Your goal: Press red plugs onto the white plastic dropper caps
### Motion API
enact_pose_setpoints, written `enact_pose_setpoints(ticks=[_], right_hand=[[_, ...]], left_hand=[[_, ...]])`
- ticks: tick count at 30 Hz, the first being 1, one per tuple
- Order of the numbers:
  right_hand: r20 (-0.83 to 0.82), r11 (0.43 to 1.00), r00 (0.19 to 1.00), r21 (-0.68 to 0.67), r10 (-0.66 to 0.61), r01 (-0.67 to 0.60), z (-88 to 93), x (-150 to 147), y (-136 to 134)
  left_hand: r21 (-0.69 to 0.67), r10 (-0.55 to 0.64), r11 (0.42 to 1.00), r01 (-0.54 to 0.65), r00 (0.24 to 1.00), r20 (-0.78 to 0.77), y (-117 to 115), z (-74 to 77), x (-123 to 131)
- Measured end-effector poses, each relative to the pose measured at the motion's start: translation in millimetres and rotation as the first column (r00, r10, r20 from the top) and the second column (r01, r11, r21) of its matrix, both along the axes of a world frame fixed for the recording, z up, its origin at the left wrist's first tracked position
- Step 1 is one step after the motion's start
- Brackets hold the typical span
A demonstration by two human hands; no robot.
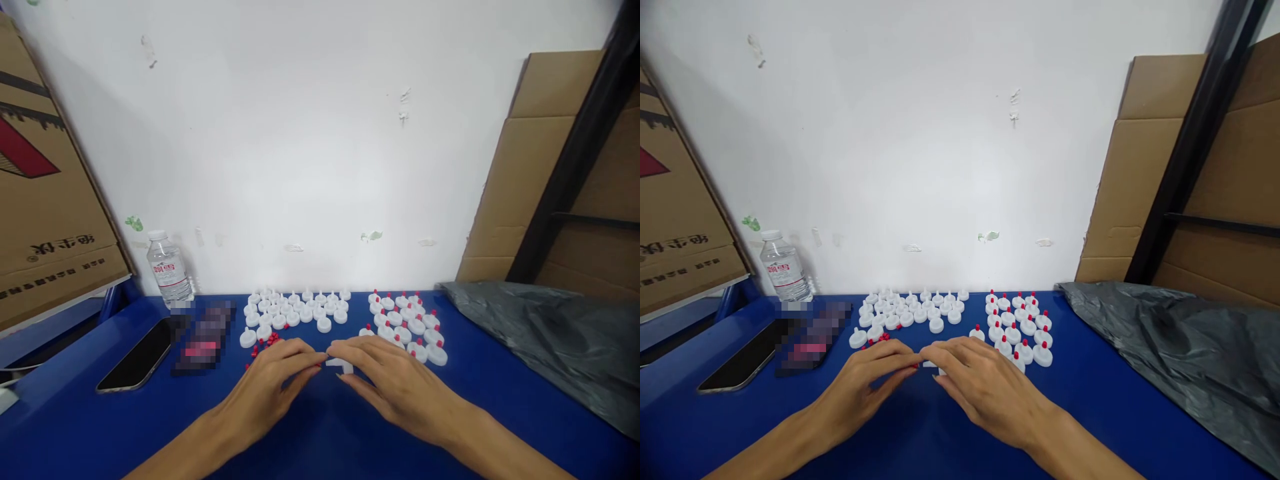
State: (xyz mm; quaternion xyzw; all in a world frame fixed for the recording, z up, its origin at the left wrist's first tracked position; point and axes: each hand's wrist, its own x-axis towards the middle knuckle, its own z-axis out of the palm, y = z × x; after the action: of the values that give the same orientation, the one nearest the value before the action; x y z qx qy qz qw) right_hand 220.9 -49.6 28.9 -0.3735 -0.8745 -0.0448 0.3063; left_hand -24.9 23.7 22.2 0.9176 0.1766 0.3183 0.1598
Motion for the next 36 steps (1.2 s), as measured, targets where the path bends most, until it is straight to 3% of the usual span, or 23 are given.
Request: enact_pose_setpoints(ticks=[8,16,21,30,36], right_hand=[[-0.032,0.998,0.999,0.039,0.040,-0.039,-3.1,-6,-4],[-0.036,0.998,0.998,0.043,0.051,-0.050,-7.2,-10,-6],[-0.063,0.993,0.996,0.098,0.065,-0.059,-10.0,-14,-9],[-0.038,0.977,0.999,0.211,0.036,-0.028,-6.3,-22,-15],[-0.059,0.986,0.997,0.163,0.042,-0.032,-9.5,-21,-11]], left_hand=[[-0.098,-0.003,0.995,0.014,0.993,0.116,-10,1.9,6],[-0.045,0.089,0.995,-0.090,0.996,-0.029,-11,-8.8,5],[-0.090,0.026,0.995,-0.037,0.993,-0.115,-15,-5.7,2],[-0.208,-0.001,0.978,-0.015,0.997,-0.074,-28,0.9,1],[-0.175,0.048,0.983,-0.058,0.997,-0.063,-24,0.7,4]])
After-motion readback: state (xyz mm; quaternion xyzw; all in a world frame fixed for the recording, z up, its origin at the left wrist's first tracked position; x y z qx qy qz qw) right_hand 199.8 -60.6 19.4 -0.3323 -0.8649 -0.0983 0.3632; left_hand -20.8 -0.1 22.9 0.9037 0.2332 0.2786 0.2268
